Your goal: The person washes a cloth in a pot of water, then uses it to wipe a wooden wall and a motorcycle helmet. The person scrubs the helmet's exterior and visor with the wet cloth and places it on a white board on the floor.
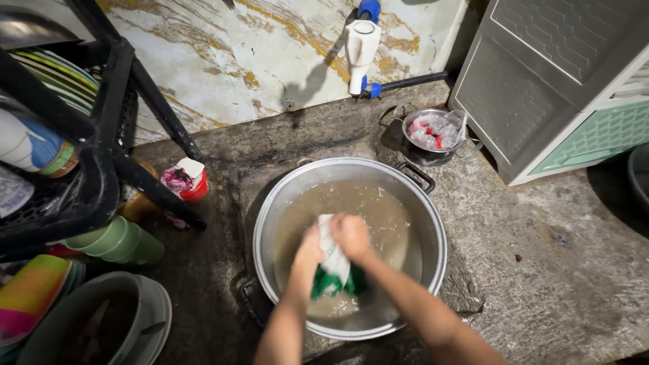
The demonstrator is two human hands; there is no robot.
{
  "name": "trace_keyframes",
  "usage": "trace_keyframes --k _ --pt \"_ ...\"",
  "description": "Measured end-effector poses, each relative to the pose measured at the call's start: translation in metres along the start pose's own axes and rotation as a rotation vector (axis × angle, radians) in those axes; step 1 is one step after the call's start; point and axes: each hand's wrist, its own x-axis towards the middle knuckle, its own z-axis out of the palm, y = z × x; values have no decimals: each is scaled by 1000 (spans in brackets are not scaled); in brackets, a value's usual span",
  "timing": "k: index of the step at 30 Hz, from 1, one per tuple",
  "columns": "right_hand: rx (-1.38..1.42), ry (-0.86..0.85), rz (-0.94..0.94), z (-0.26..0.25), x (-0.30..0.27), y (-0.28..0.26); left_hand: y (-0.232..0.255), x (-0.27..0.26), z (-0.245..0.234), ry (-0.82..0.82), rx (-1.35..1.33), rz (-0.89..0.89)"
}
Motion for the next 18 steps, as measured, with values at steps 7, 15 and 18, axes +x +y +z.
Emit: trace_keyframes --k 7,15,18 --pt "-375 -405 320 -63 36 68 24 -29 9 581 1328 633" --pt "-627 -409 176 -43 19 87 7 -19 -5 696 1467 614" --pt "-681 -249 301 -61 16 74 30 -19 -19 663 1113 690"
